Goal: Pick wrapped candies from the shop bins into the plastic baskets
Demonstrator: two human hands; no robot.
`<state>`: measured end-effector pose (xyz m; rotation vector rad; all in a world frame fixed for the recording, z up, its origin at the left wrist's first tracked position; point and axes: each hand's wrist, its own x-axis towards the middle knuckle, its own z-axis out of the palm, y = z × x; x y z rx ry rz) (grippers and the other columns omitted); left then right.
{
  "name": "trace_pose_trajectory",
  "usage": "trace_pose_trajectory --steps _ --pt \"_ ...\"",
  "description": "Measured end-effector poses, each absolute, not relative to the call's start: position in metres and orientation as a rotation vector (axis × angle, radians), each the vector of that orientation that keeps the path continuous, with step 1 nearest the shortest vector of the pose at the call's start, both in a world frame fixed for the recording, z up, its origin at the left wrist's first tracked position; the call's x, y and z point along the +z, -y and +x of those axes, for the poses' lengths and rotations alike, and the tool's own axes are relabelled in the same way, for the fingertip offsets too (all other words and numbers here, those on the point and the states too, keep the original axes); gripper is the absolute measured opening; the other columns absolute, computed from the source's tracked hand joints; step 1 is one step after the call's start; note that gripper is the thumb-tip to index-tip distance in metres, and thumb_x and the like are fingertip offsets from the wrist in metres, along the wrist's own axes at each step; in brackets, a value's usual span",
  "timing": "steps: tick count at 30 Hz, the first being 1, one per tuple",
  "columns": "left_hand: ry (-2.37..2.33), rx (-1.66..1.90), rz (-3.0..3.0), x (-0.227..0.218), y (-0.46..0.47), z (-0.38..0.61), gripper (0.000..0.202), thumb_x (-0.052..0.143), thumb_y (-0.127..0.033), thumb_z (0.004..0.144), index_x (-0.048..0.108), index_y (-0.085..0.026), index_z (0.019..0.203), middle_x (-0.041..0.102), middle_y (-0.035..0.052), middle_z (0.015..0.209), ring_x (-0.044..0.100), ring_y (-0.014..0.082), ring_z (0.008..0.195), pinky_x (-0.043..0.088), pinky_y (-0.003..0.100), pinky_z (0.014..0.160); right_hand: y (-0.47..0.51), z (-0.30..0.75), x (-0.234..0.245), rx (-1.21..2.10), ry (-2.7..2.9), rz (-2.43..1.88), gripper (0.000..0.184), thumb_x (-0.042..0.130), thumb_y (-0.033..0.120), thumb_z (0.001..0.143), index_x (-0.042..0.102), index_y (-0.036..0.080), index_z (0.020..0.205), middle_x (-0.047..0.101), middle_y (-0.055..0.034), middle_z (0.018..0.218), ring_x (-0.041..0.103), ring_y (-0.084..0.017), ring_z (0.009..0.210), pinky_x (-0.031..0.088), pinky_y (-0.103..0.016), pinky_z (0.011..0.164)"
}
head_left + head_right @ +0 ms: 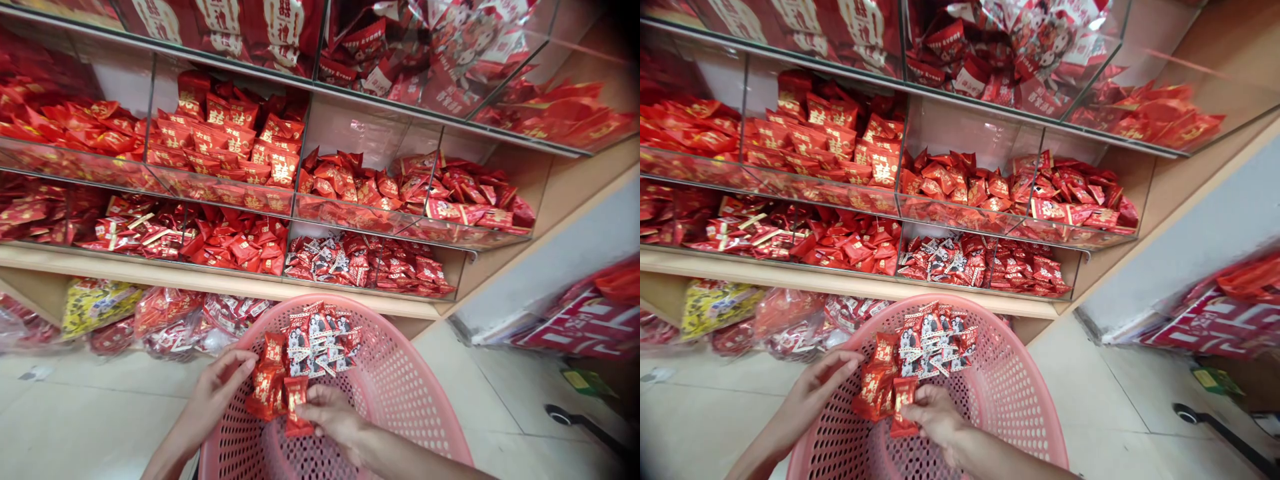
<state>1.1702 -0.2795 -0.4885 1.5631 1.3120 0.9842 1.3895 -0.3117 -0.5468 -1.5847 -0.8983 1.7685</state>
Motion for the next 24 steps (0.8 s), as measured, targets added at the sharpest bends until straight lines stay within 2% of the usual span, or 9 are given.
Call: trace_pose_trajectory --steps 7,11,16,20,24 --pt "-1.301 0.953 1.558 -0.488 0.28 1.17 0.024 0.05 -0.041 0.08 0.063 -0.023 0.09 0.063 0.0029 0.1 0.056 0.0194 0.097 0.042 0.032 0.088 0.309 1.387 -0.554 1.609 0.94 -1.564 0.047 0.079 0.038 0.045 0.045 0.019 0.071 0.056 0.0065 0.056 0.046 -0.007 0.045 0.031 -0.019 0.043" --pt "-1.302 0.931 1.541 -0.487 0.28 1.171 0.025 0.05 -0.042 0.08 0.061 -0.022 0.09 0.062 0.0035 0.1 0.055 0.0198 0.098 0.041 0.032 0.088 0.311 1.391 -0.56 1.661 0.944 -1.649 0.047 0.077 0.042 0.049 0.047 0.018 0.076 0.057 0.0052 0.059 0.047 -0.006 0.046 0.032 -0.019 0.041" --pt "-1.308 0.919 1.533 -0.487 0.281 1.171 0.025 0.049 -0.042 0.081 0.06 -0.022 0.091 0.062 0.0036 0.101 0.054 0.0199 0.1 0.041 0.031 0.089 0.311 1.387 -0.559 1.653 0.941 -1.669 0.044 0.077 0.039 0.051 0.049 0.017 0.077 0.059 0.0051 0.062 0.05 -0.006 0.047 0.035 -0.018 0.043" --pt "-1.317 0.914 1.539 -0.489 0.279 1.171 0.027 0.049 -0.043 0.081 0.06 -0.022 0.092 0.062 0.0039 0.102 0.053 0.0204 0.1 0.041 0.032 0.089 0.31 1.382 -0.558 1.625 0.911 -1.663 0.042 0.077 0.036 0.052 0.047 0.017 0.076 0.057 0.0062 0.058 0.048 -0.005 0.044 0.035 -0.018 0.042" --pt "-1.319 0.931 1.547 -0.489 0.279 1.171 0.026 0.05 -0.042 0.08 0.062 -0.022 0.091 0.063 0.0038 0.1 0.055 0.0195 0.098 0.042 0.031 0.088 0.307 1.381 -0.562 1.652 0.892 -1.556 0.046 0.077 0.041 0.052 0.045 0.018 0.075 0.055 0.0069 0.055 0.046 -0.005 0.042 0.035 -0.019 0.042"
